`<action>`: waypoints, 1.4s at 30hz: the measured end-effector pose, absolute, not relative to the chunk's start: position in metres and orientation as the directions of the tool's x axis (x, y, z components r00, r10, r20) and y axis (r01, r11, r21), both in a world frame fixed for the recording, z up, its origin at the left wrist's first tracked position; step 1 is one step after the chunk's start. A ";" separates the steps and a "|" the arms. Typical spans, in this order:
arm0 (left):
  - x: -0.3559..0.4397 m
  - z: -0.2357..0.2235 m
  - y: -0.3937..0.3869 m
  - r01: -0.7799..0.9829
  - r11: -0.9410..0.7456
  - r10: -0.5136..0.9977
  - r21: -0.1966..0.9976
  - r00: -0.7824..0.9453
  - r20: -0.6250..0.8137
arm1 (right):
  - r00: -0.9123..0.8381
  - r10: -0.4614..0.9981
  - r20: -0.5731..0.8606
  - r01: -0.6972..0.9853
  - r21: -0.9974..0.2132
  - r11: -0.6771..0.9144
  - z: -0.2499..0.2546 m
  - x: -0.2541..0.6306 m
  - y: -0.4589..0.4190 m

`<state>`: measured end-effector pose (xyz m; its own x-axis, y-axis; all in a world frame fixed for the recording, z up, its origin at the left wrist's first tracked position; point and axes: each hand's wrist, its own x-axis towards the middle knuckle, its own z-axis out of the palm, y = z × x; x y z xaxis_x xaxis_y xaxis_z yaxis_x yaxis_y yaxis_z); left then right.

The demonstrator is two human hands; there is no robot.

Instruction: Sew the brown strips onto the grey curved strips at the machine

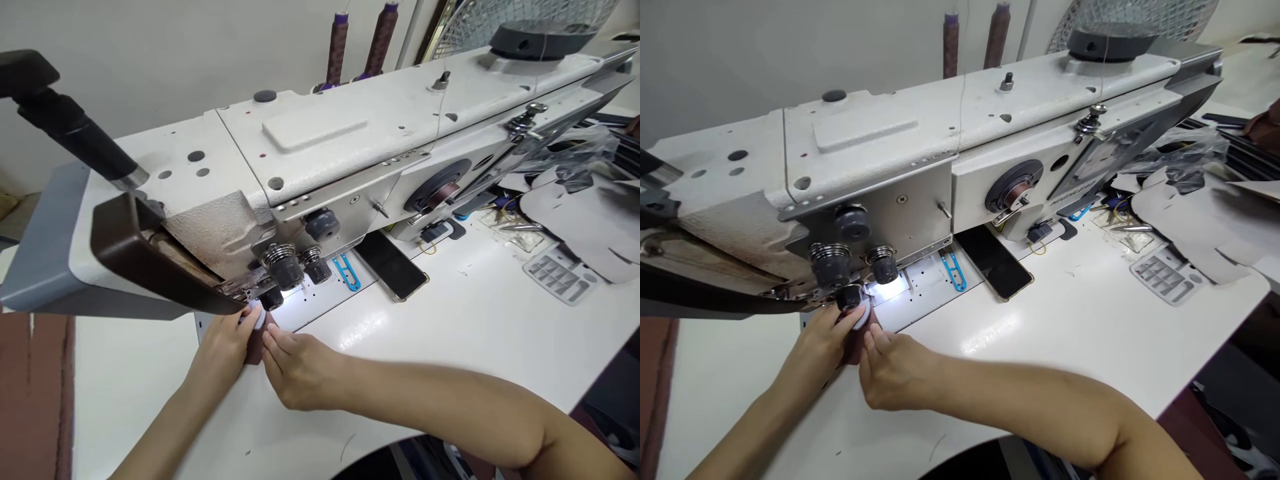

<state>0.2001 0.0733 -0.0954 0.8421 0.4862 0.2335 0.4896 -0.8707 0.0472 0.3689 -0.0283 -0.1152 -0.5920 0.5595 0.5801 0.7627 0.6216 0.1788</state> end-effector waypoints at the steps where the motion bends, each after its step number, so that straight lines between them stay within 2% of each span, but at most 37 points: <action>1: 0.200 -0.096 0.075 0.459 -0.888 0.452 0.032 0.855 0.255 | -0.584 0.557 0.590 0.769 0.182 0.613 -0.115 0.369 -0.028; 6: 0.207 -0.089 0.078 0.344 -0.935 0.296 -0.090 0.893 0.339 | -0.552 0.573 0.606 0.795 0.173 0.582 -0.111 0.367 -0.022; 11: 0.213 -0.085 0.082 0.332 -0.924 0.262 -0.188 0.910 0.321 | -0.544 0.567 0.619 0.806 0.196 0.559 -0.114 0.365 -0.016; 15: 0.213 -0.084 0.084 0.340 -0.924 0.279 -0.178 0.913 0.297 | -0.531 0.577 0.620 0.804 0.155 0.573 -0.119 0.365 -0.015; 21: 0.219 -0.079 0.087 0.374 -0.922 0.346 -0.097 0.912 0.220 | -0.542 0.680 0.494 0.802 0.063 0.594 -0.118 0.365 -0.014; 28: 0.214 -0.087 0.097 0.282 -0.935 0.165 -0.214 0.883 0.439 | -0.530 0.743 0.408 0.817 0.009 0.577 -0.113 0.367 -0.011; 37: 0.211 -0.100 0.104 0.339 -0.897 0.195 -0.285 0.880 0.432 | -0.525 0.766 0.372 0.809 -0.063 0.585 -0.115 0.370 -0.010; 42: 0.215 -0.101 0.105 0.402 -0.866 0.241 -0.297 0.857 0.456 | -0.537 0.754 0.378 0.801 -0.052 0.597 -0.116 0.370 -0.011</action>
<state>0.2155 0.1049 -0.1005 0.8569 0.2411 0.4557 0.4017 -0.8663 -0.2971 0.3701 -0.0110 -0.1163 -0.5372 0.7539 0.3783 0.8009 0.5966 -0.0516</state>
